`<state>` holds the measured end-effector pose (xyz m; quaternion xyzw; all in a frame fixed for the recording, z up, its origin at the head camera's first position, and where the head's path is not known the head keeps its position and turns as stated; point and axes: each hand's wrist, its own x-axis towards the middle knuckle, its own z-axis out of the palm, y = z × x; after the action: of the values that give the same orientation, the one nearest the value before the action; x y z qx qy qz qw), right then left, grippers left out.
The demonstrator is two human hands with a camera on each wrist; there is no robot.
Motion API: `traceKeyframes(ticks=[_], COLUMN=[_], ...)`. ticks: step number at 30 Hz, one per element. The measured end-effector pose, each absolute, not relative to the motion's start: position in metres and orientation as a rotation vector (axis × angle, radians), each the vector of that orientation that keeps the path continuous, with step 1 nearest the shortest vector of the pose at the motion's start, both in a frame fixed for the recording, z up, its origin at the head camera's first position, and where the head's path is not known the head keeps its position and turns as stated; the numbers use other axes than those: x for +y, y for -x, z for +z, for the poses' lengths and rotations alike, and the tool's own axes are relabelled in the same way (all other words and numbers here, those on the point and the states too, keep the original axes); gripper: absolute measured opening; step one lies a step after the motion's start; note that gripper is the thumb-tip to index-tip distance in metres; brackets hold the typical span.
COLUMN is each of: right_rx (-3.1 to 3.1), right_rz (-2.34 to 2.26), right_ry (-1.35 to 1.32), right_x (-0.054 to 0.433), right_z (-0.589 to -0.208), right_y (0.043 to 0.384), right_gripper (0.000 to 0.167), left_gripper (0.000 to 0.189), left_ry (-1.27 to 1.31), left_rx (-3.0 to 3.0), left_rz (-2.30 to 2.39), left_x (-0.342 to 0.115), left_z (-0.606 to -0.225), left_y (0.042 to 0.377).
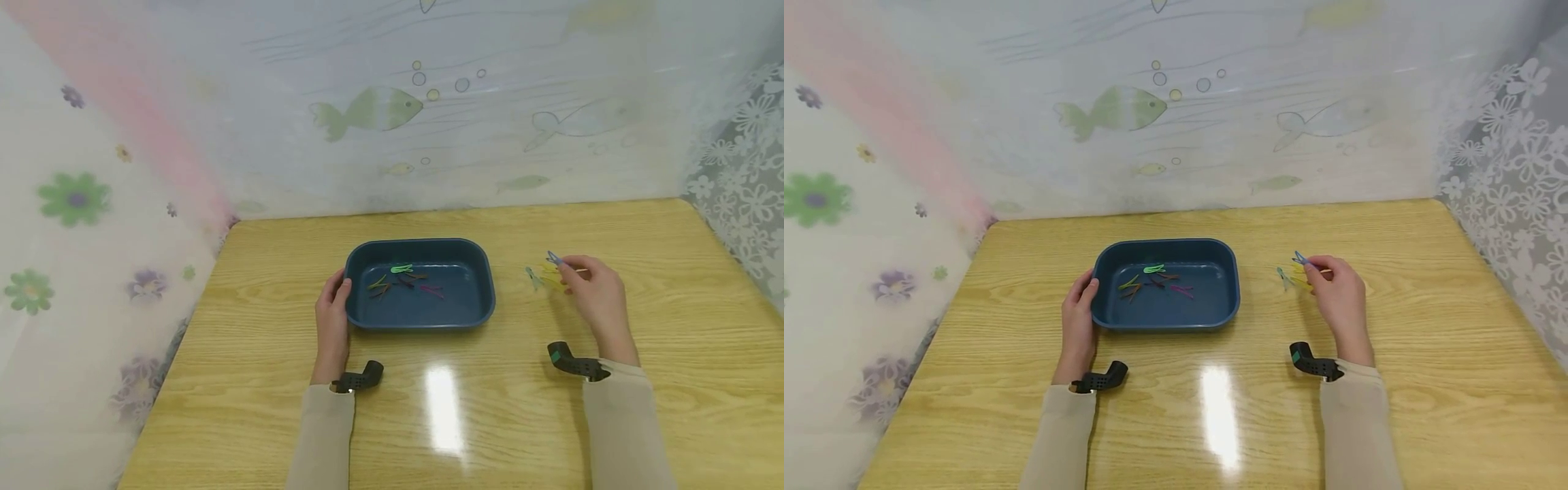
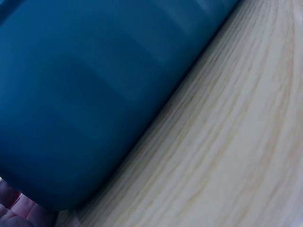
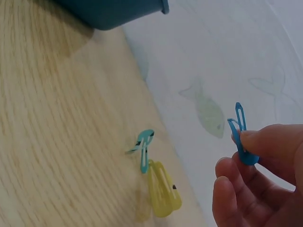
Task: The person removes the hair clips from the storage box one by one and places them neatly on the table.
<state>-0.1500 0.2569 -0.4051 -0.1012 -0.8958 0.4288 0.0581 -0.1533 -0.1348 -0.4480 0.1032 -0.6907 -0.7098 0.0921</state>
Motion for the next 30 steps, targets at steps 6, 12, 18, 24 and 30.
traceKeyframes(ticks=[6, 12, 18, 24, 30], right_rx=[-2.742, -2.759, -2.788, -2.808, -2.822], right_rz=[1.315, 1.338, 1.343, 1.318, 1.279], right_ry=[0.307, 0.317, 0.351, 0.364, 0.363], right_x=[0.260, 0.265, 0.271, 0.278, 0.282], right_z=[-0.411, -0.416, -0.420, -0.426, -0.430], right_y=[0.152, 0.152, 0.152, 0.151, 0.150], right_gripper=[0.050, 0.050, 0.052, 0.052, 0.046], left_gripper=[0.041, 0.039, 0.040, 0.039, 0.035], left_ry=[-0.301, -0.307, -0.302, -0.306, -0.304], left_rx=[-2.052, -2.050, -2.048, -2.055, -2.062], left_rz=[-2.094, -2.080, -2.081, -2.097, -2.118], left_x=[-0.135, -0.136, -0.136, -0.136, -0.133], left_z=[-0.447, -0.447, -0.447, -0.447, -0.437], left_y=[0.152, 0.153, 0.152, 0.152, 0.149])
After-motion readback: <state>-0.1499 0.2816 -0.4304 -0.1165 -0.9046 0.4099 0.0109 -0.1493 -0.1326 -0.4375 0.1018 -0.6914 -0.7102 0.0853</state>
